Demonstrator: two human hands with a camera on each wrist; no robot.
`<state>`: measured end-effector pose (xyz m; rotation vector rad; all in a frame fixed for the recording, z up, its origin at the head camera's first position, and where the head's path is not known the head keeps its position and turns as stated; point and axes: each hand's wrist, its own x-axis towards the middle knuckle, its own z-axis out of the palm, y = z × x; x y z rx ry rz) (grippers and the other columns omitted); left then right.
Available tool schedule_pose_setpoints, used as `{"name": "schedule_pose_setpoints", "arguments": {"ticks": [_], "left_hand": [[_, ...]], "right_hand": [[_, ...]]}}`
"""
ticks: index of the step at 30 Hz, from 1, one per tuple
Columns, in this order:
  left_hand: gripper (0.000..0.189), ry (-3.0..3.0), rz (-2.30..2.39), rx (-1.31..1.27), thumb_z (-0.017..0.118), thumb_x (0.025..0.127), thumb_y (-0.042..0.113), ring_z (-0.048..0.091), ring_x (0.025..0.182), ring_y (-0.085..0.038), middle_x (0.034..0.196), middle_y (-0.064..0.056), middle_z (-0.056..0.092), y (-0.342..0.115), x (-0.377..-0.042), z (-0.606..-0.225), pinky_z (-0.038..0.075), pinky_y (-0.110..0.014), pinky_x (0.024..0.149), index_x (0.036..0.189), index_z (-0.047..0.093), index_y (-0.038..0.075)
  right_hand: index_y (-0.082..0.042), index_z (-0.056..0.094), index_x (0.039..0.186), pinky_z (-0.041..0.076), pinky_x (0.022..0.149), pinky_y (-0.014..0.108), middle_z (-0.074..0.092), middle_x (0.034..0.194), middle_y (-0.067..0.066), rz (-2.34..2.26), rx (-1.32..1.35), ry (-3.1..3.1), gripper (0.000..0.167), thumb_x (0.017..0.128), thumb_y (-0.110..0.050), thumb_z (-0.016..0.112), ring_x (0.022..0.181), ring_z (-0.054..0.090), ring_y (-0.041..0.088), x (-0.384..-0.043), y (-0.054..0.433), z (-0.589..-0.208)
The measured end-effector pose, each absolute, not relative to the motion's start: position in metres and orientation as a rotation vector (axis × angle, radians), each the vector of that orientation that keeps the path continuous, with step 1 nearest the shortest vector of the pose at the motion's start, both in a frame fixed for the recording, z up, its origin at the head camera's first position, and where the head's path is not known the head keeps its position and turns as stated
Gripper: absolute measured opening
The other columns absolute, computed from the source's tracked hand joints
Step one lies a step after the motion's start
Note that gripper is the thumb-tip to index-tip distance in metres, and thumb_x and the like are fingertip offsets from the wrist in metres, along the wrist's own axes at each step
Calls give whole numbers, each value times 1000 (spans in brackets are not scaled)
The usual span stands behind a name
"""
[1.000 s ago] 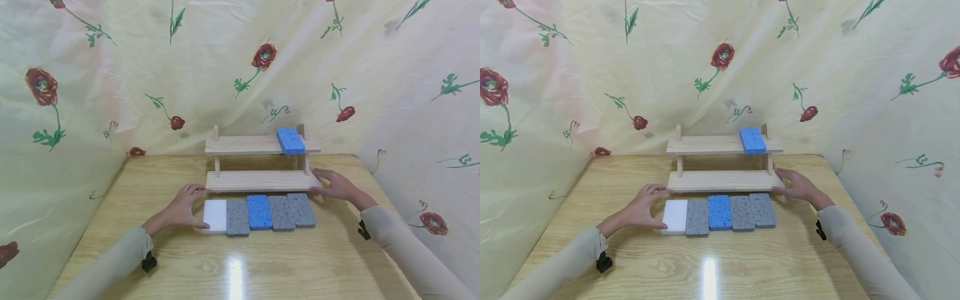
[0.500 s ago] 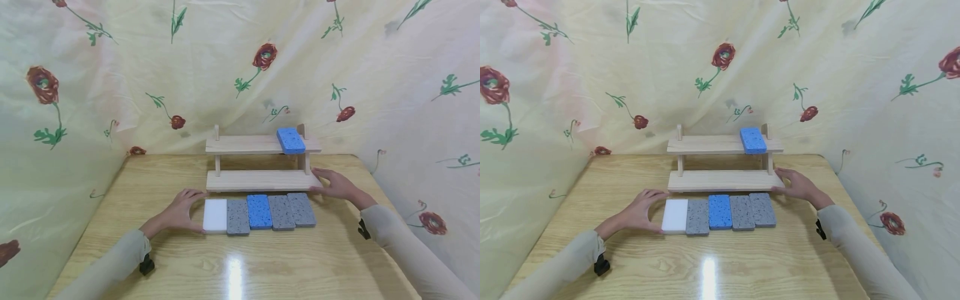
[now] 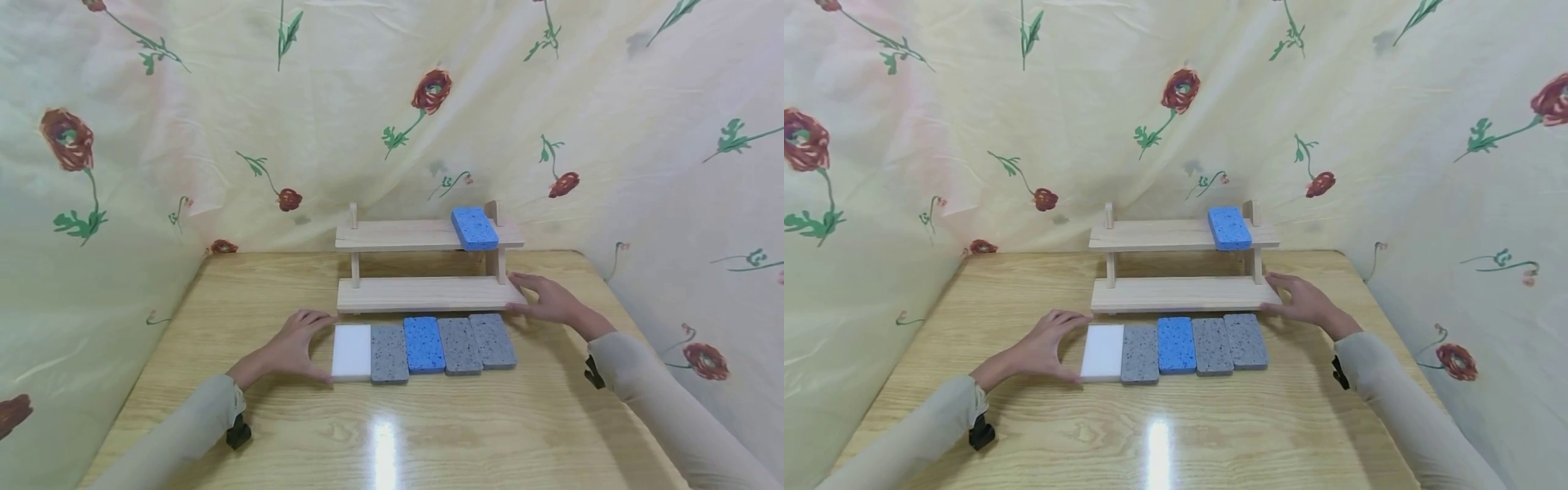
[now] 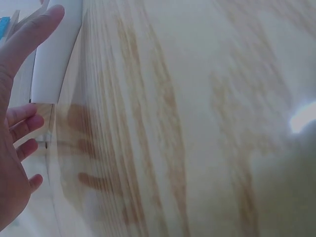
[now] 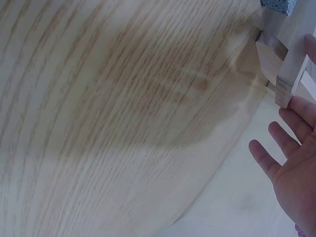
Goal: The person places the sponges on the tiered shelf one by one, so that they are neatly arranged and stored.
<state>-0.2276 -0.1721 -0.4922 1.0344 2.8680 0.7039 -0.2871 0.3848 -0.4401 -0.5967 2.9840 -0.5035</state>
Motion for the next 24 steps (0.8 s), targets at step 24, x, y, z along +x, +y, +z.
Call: {"name": "schedule_pose_setpoints", "arguments": {"ticks": [24], "left_hand": [[114,2826,732,994,89,59,68,43,134,-36,146,-12,55,-168,-226,-495,35,-62,112,147,50,7]], "right_hand": [[2,40,154,29,115,68,40,157,28,-511,-543,2967,84,93,-48,70,144,34,53,-286,387,-443]]}}
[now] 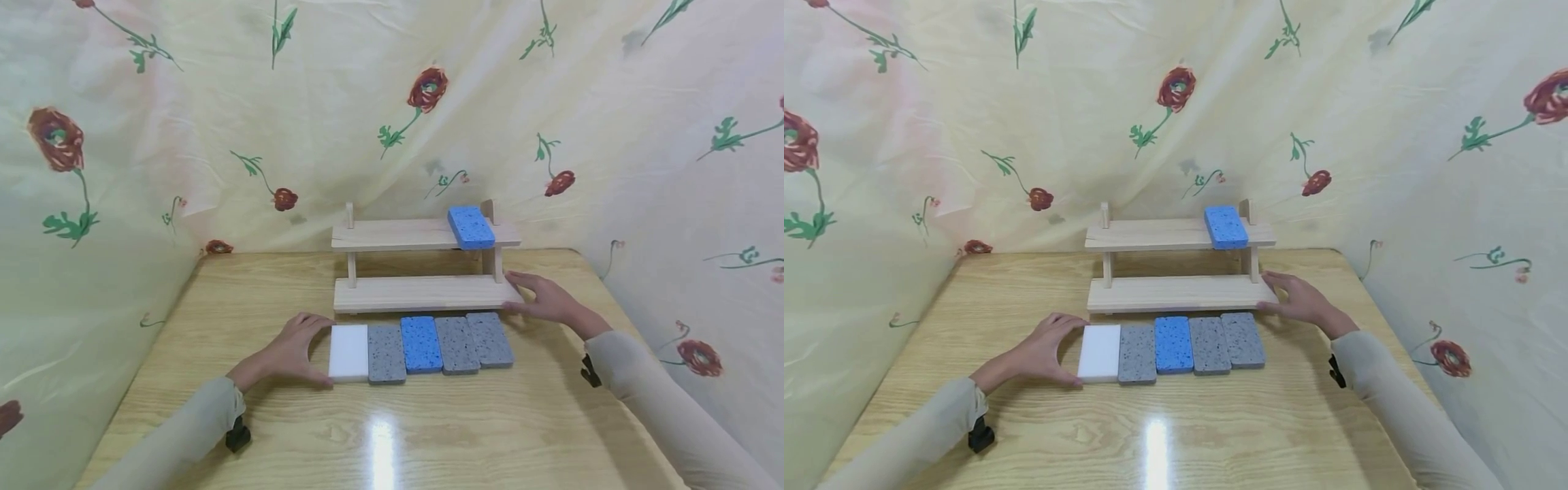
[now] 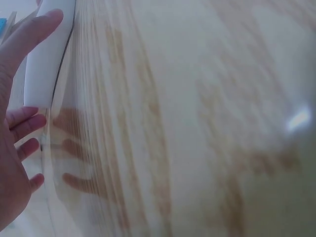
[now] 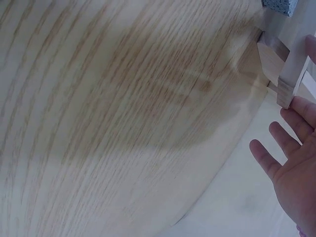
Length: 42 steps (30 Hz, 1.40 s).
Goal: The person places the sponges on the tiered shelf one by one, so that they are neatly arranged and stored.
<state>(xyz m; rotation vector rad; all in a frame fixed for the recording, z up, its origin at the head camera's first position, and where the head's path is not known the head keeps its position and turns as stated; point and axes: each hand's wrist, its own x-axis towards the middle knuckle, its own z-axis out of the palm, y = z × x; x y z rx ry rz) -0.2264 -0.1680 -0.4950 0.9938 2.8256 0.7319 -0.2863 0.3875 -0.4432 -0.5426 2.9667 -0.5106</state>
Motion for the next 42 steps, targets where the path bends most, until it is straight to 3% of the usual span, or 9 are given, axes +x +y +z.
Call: {"name": "schedule_pose_setpoints", "arguments": {"ticks": [28,42], "left_hand": [[106,2773,883,963,90,60,56,43,133,-31,145,-11,55,-171,-225,-496,39,-59,110,144,50,5],[103,2759,882,936,92,58,47,42,136,-29,144,-4,54,-167,-228,-494,40,-54,113,144,48,9]], "right_hand": [[4,41,152,30,115,68,41,155,29,-498,-559,2972,84,93,-48,70,143,36,54,-287,386,-442],[4,43,152,32,114,67,43,154,28,-513,-574,2975,84,92,-47,71,142,38,53,-288,387,-444]]}}
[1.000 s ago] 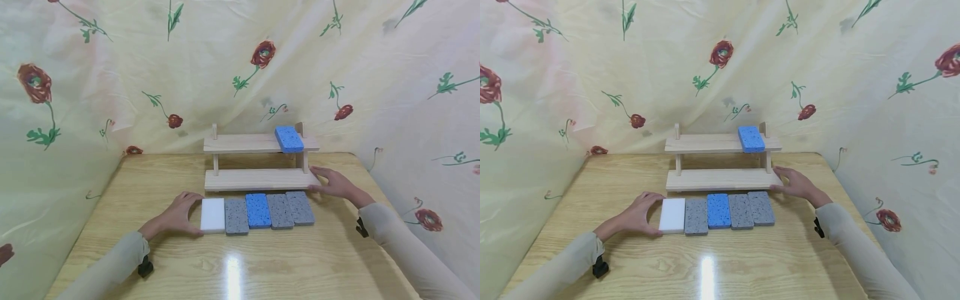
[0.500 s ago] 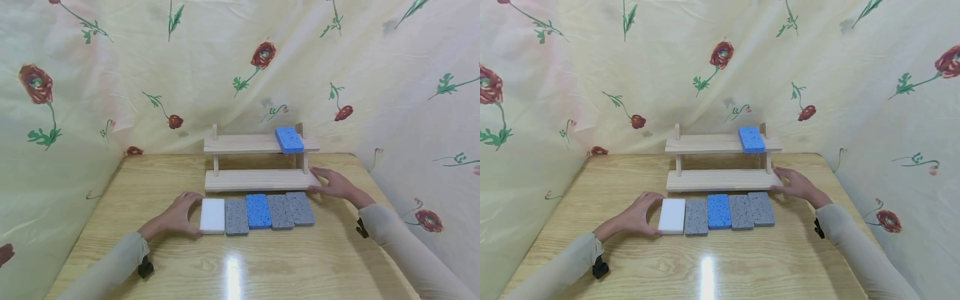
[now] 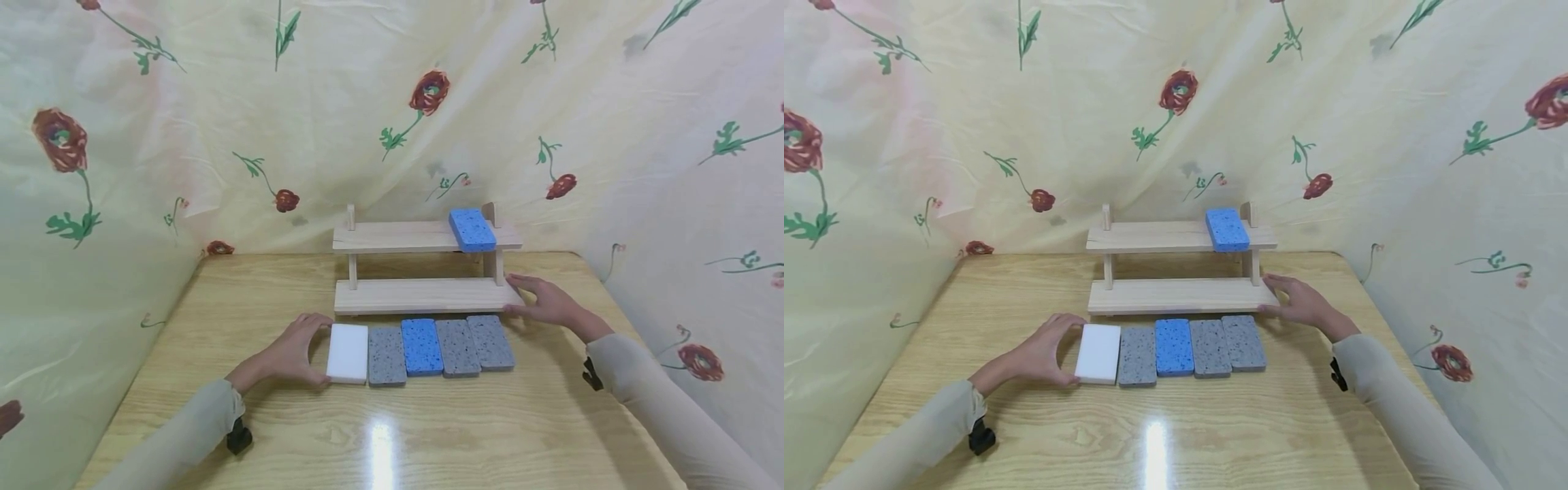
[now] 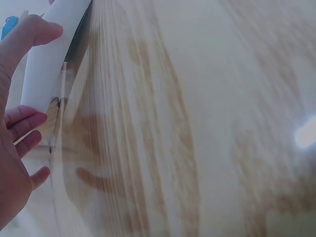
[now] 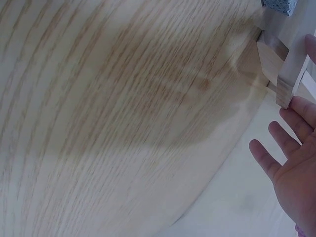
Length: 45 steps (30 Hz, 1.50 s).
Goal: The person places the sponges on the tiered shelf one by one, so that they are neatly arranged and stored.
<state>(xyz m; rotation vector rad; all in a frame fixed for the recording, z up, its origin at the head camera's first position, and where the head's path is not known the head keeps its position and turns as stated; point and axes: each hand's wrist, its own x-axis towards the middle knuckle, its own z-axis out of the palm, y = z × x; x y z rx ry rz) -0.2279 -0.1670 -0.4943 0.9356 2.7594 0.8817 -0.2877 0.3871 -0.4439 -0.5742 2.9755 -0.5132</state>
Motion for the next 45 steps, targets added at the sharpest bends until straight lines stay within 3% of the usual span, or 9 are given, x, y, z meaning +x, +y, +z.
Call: {"name": "schedule_pose_setpoints", "arguments": {"ticks": [12,20,28,45], "left_hand": [[104,2737,939,938,91,60,36,44,134,-28,140,-7,54,-165,-227,-488,43,-55,110,147,44,4],[104,2731,958,903,93,60,36,44,133,-26,140,-4,52,-164,-230,-482,43,-50,109,147,43,7],[105,2719,1026,911,93,62,28,41,135,-31,142,-10,50,-165,-228,-468,43,-54,110,149,40,2],[107,2774,997,1015,94,59,31,41,135,-32,140,-13,52,-162,-242,-443,42,-55,110,146,42,-3]], "right_hand": [[5,44,150,33,113,67,45,153,29,-526,-600,2984,82,91,-45,73,141,39,53,-288,387,-443],[5,43,151,32,114,67,44,154,29,-527,-597,2984,83,92,-45,72,142,38,53,-288,389,-445],[5,44,150,32,114,67,44,153,29,-524,-596,2989,83,92,-46,72,141,39,53,-288,388,-446],[6,45,149,34,113,67,46,152,29,-510,-601,2994,81,91,-44,74,140,41,53,-287,386,-442]]}}
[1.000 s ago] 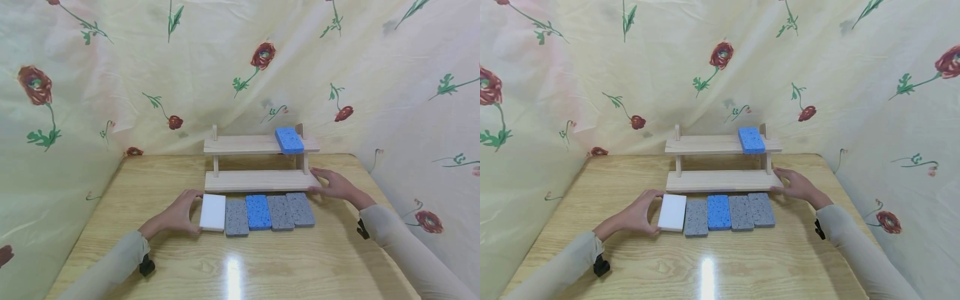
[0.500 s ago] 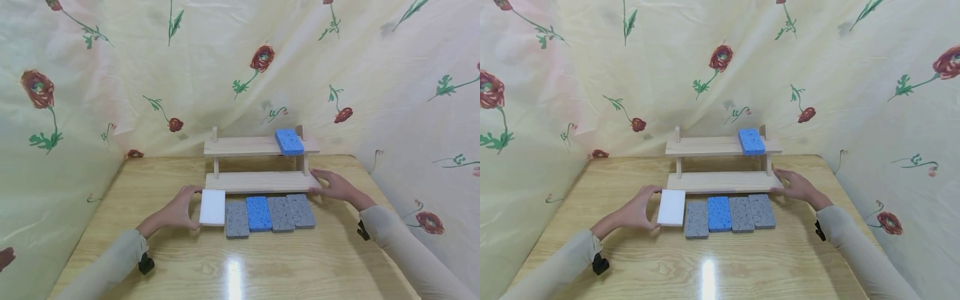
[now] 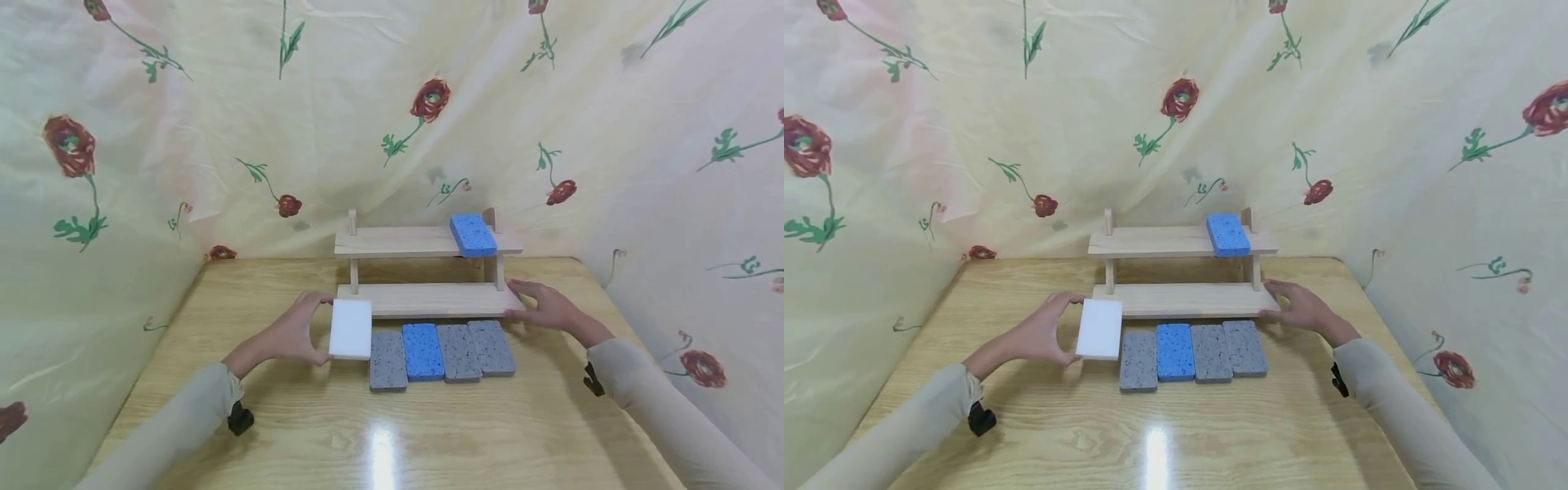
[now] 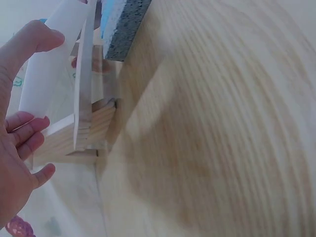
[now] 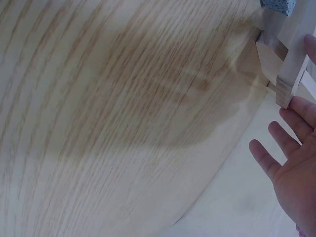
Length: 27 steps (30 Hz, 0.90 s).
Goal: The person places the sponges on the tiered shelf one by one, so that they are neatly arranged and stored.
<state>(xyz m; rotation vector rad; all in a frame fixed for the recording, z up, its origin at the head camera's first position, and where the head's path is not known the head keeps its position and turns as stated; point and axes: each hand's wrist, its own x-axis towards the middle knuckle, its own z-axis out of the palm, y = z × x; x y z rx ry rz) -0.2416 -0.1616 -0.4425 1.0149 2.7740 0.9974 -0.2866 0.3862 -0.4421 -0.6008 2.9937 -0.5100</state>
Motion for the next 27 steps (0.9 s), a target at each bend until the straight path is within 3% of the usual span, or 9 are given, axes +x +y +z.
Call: {"name": "schedule_pose_setpoints", "arguments": {"ticks": [27], "left_hand": [[108,2884,939,1111,93,62,38,40,137,-37,145,-18,51,-144,-270,-396,37,-59,112,147,41,-1]], "right_hand": [[6,46,148,34,113,67,47,151,30,-522,-645,2986,79,92,-42,74,139,42,54,-289,386,-442]]}}
